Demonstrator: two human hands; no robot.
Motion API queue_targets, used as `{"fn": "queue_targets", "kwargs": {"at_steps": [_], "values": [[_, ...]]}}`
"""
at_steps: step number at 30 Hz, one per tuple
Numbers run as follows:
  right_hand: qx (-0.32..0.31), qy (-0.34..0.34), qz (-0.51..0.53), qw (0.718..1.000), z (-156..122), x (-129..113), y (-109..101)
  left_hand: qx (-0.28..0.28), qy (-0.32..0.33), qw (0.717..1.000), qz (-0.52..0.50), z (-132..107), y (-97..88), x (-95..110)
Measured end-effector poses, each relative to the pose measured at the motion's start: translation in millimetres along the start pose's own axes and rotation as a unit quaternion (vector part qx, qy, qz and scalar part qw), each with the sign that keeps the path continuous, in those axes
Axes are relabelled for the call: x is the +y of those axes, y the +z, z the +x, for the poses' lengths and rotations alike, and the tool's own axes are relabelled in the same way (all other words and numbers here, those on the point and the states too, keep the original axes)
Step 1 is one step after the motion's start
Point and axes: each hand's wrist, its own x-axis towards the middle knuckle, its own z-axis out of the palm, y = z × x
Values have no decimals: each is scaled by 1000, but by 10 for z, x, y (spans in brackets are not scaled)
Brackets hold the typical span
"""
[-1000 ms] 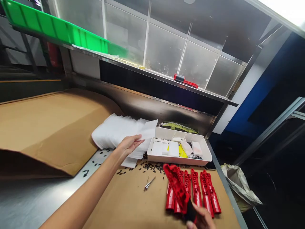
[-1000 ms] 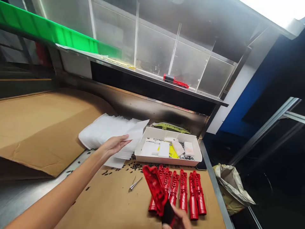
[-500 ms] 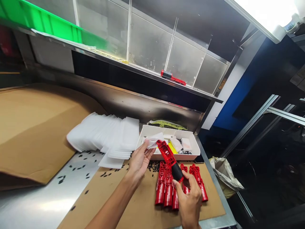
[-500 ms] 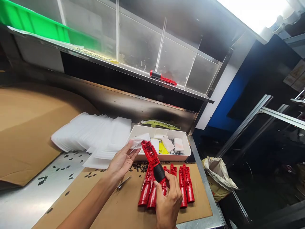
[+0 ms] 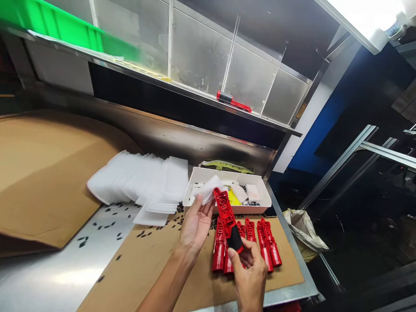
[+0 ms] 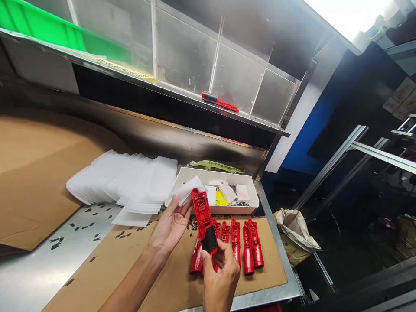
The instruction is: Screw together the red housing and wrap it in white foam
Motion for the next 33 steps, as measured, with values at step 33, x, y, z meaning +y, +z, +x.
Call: {"fn": "queue_targets", "kwargs": {"at_steps": [33], "values": [[91, -151, -156, 972, -250, 201, -80, 40, -35, 999, -1, -143, -37, 21]]}}
